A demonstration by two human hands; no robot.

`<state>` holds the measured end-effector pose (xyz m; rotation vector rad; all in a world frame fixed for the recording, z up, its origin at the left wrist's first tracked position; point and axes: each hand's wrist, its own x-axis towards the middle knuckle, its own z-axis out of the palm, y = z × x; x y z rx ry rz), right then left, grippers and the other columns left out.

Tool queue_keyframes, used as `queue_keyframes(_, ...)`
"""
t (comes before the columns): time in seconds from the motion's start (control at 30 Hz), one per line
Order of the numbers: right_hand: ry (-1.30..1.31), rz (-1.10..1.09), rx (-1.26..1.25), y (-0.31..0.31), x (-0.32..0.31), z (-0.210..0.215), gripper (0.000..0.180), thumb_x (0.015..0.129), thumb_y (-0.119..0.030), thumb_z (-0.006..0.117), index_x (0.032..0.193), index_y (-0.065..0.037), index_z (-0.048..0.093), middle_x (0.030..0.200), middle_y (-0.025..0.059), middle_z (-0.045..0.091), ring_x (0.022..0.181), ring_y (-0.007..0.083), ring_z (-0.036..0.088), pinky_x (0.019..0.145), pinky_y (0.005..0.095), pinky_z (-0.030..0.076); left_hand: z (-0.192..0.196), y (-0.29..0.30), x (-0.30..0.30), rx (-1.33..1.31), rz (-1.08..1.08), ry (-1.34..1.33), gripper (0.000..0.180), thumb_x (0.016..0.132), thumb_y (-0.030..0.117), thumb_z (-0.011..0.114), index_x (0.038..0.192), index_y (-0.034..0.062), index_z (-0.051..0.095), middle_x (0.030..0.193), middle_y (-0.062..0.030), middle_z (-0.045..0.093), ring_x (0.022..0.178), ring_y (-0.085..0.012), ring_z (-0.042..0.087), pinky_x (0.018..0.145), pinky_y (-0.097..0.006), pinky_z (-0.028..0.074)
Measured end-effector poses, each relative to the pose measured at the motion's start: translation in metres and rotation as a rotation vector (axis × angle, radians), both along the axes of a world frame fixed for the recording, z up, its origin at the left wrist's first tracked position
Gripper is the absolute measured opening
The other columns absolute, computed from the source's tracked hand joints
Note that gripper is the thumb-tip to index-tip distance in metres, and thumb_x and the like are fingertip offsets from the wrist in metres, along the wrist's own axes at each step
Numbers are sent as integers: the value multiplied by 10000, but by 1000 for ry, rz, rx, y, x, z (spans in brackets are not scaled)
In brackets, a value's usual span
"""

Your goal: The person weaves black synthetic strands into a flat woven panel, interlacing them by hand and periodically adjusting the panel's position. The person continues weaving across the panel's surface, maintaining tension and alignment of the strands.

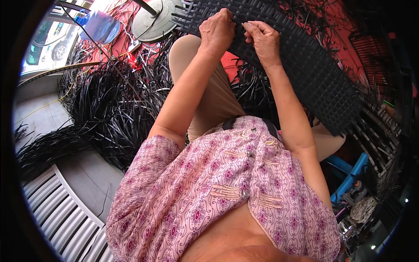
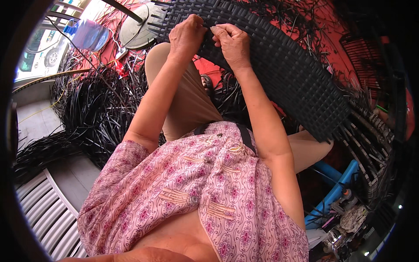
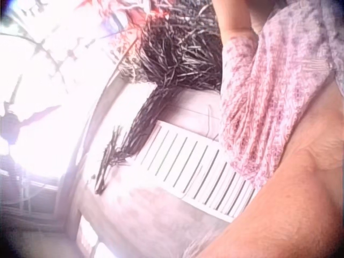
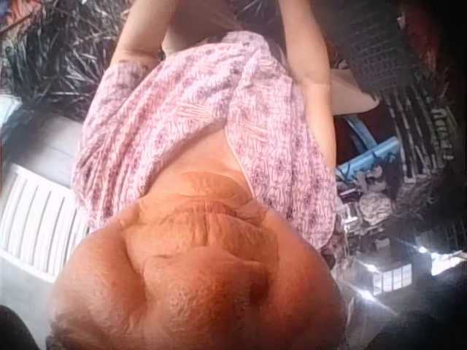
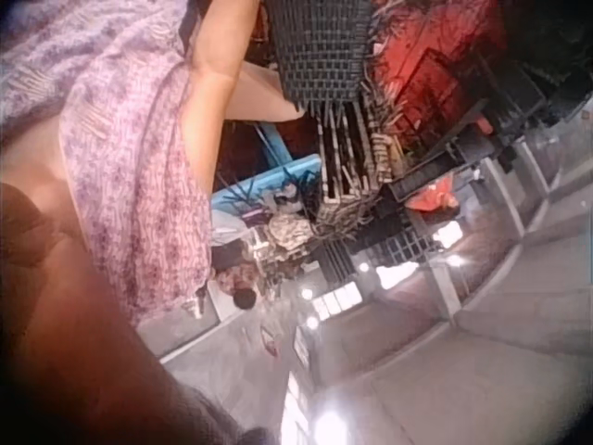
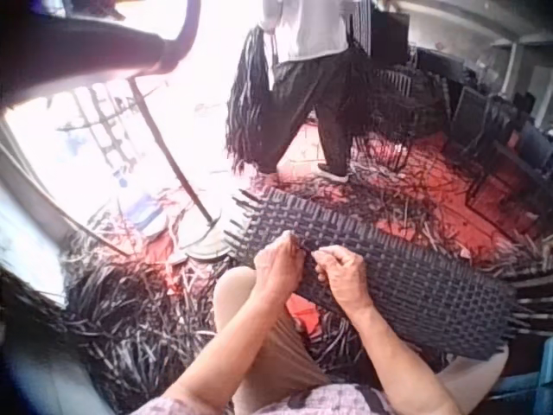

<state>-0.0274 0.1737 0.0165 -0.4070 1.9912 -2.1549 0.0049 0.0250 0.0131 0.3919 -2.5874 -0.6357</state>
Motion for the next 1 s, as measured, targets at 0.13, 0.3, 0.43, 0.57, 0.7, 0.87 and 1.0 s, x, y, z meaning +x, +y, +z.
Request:
queue_keyframes(0.13, 54, -34, 45, -1, 2, -3, 176, 933, -162, 721, 964, 6, 764, 745, 21, 717, 653, 65, 648, 601, 231, 539, 1, 5, -5, -6, -6, -18, 229, 840, 159, 677, 1051, 69, 669, 913, -168, 744, 887, -372, 723, 793, -488, 552)
queue_keyframes(0.3, 82, -53, 85, -4, 3, -4, 179, 926, -154, 723, 984, 11, 760, 741, 33, 721, 661, 71, 665, 595, 240, 542, 1, 3, -10, 1, 2, -62, 247, 859, 153, 635, 1088, 65, 656, 912, -186, 742, 883, -380, 723, 800, -496, 549)
queue_keyframes(0.43, 37, -50, 90, -7, 3, -1, 183, 927, -152, 726, 1019, 4, 748, 767, 30, 724, 679, 75, 671, 600, 236, 540, -6, -2, -8, 24, -48, -13, 285, 876, 162, 619, 1129, 36, 649, 910, -137, 754, 903, -332, 728, 825, -440, 554)
queue_keyframes(0.57, 212, -82, 343, -12, -3, -10, 175, 906, -153, 739, 1002, -7, 745, 794, 63, 747, 712, 126, 708, 633, 273, 556, -20, -20, -12, 160, -134, 64, 281, 880, 95, 613, 1141, -2, 643, 905, -134, 746, 754, -252, 745, 728, -373, 590)
queue_keyframes(0.7, 468, -168, 618, -17, -2, -11, 159, 860, -175, 709, 924, -34, 745, 808, 172, 735, 762, 325, 734, 719, 414, 580, -20, -22, -12, 330, -147, 57, 298, 877, 54, 619, 1163, -30, 638, 924, -131, 737, 710, -190, 736, 668, -316, 604)
queue_keyframes(0.87, 497, -196, 738, -23, -1, -5, 158, 865, -204, 695, 913, -64, 752, 824, 167, 735, 802, 371, 720, 755, 457, 577, -19, -23, -11, 369, -156, 44, 290, 888, 53, 614, 1163, -33, 640, 925, -130, 737, 706, -181, 737, 671, -306, 606)
queue_keyframes(1.0, 479, -172, 849, -30, -2, -1, 192, 880, -238, 654, 917, -81, 759, 849, 179, 733, 839, 381, 717, 789, 474, 572, -20, -24, -9, 377, -158, 63, 281, 882, 31, 616, 1153, -34, 647, 924, -130, 738, 705, -182, 738, 679, -308, 609)
